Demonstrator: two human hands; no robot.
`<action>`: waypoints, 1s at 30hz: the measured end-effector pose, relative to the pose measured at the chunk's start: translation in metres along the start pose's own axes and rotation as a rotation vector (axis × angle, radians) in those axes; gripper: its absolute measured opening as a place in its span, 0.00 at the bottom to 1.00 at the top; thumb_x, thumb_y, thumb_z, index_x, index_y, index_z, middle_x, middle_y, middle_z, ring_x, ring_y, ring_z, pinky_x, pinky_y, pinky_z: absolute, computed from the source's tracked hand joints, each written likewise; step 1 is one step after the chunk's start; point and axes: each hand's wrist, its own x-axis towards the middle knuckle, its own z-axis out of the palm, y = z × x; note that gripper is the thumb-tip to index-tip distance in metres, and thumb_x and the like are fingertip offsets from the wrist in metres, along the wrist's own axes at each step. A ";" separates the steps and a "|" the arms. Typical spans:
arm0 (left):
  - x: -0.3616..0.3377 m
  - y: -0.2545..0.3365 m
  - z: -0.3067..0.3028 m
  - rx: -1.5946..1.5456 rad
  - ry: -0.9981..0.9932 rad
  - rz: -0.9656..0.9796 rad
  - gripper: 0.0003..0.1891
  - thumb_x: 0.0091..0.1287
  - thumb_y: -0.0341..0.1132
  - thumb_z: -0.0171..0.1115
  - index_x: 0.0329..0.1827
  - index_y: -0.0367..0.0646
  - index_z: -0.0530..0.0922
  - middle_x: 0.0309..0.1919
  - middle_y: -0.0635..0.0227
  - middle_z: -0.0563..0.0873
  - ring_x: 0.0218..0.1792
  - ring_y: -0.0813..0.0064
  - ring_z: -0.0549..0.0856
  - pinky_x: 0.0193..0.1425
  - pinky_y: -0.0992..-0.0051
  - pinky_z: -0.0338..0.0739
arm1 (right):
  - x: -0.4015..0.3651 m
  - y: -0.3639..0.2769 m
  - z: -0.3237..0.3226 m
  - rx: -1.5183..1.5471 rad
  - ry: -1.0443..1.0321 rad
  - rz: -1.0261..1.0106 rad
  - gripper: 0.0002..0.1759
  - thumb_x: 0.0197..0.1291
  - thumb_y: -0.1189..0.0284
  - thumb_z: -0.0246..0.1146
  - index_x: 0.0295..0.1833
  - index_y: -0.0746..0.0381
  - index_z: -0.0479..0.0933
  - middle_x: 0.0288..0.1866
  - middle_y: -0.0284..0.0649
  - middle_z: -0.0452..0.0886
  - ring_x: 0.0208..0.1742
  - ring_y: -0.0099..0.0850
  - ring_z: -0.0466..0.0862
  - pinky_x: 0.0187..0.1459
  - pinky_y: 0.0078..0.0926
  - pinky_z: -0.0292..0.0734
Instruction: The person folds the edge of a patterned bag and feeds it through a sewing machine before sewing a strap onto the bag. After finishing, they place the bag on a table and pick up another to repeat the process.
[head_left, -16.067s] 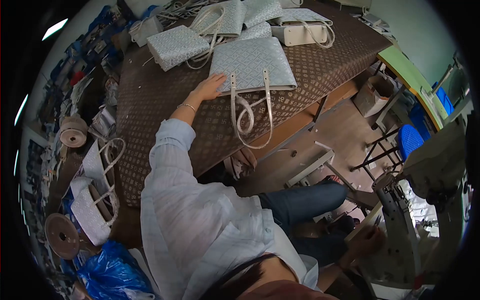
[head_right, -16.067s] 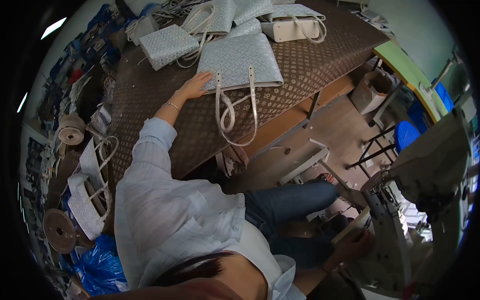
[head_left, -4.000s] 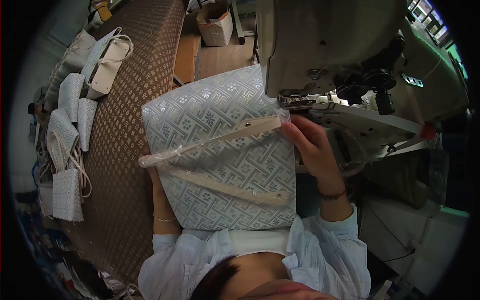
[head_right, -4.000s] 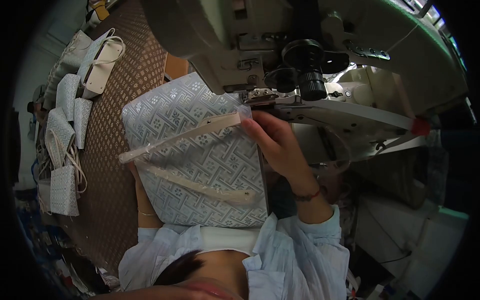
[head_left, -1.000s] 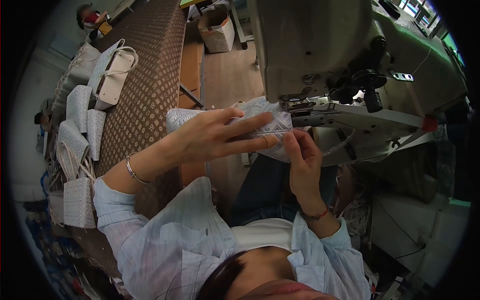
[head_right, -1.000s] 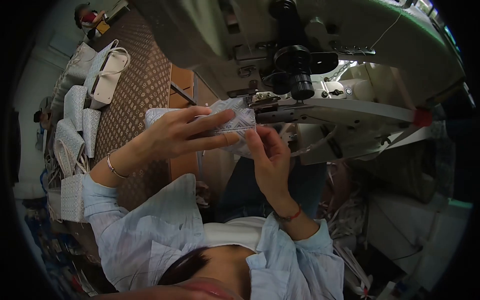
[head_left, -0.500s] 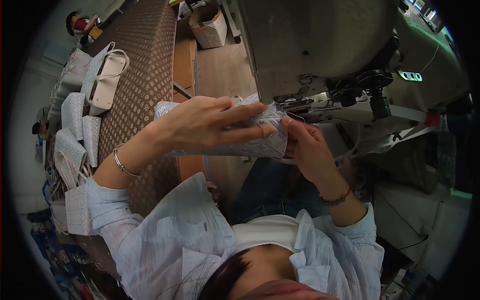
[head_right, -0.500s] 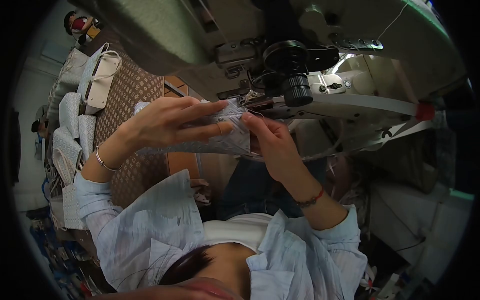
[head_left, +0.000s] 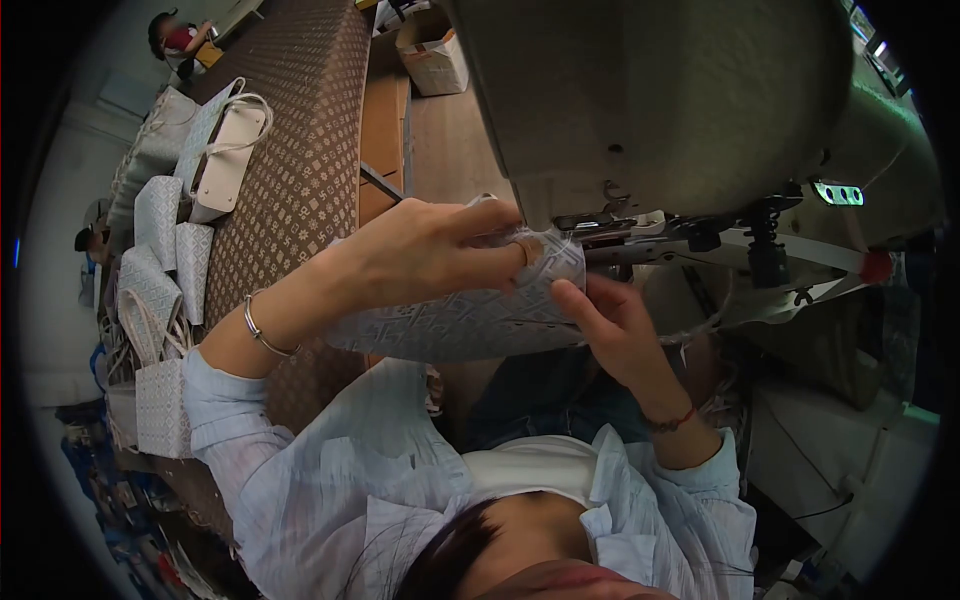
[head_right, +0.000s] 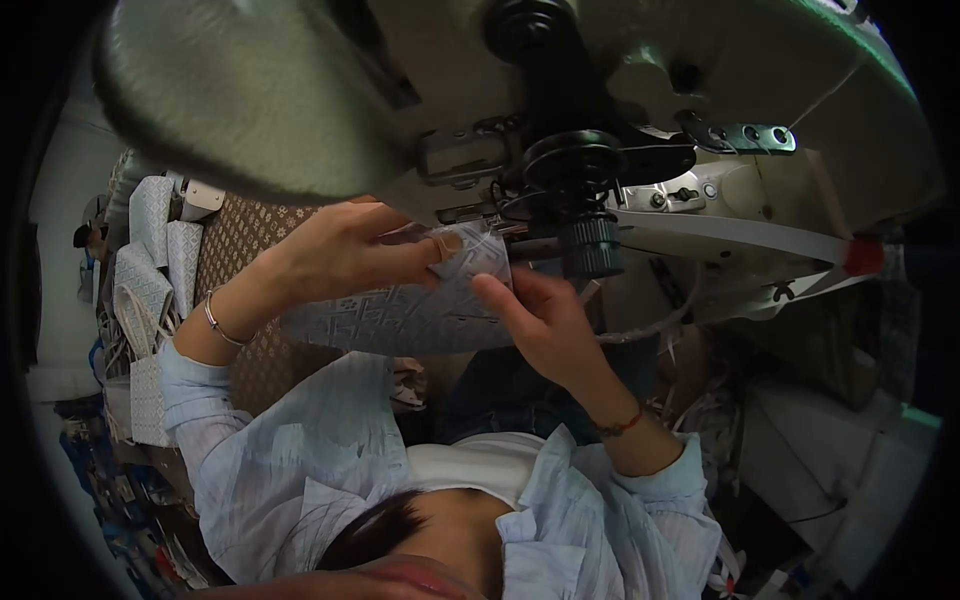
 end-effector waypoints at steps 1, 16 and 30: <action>0.001 0.000 0.001 -0.033 0.009 -0.049 0.11 0.63 0.38 0.62 0.47 0.49 0.75 0.45 0.70 0.76 0.32 0.73 0.84 0.32 0.75 0.82 | -0.002 0.004 0.000 -0.053 -0.025 -0.003 0.16 0.68 0.64 0.58 0.49 0.66 0.81 0.36 0.31 0.82 0.33 0.14 0.75 0.34 0.14 0.70; -0.016 0.077 0.015 -0.200 0.066 0.031 0.20 0.61 0.33 0.66 0.55 0.35 0.75 0.42 0.57 0.84 0.40 0.61 0.85 0.39 0.70 0.80 | 0.013 -0.021 -0.009 0.105 -0.225 0.153 0.19 0.68 0.62 0.59 0.52 0.68 0.78 0.45 0.32 0.82 0.44 0.17 0.78 0.47 0.13 0.72; -0.047 0.176 0.132 -1.945 0.780 0.568 0.21 0.68 0.57 0.51 0.51 0.52 0.80 0.61 0.62 0.75 0.70 0.56 0.64 0.75 0.46 0.39 | 0.016 -0.026 -0.008 0.173 -0.265 0.186 0.20 0.68 0.64 0.58 0.54 0.69 0.75 0.46 0.38 0.82 0.45 0.24 0.82 0.47 0.23 0.80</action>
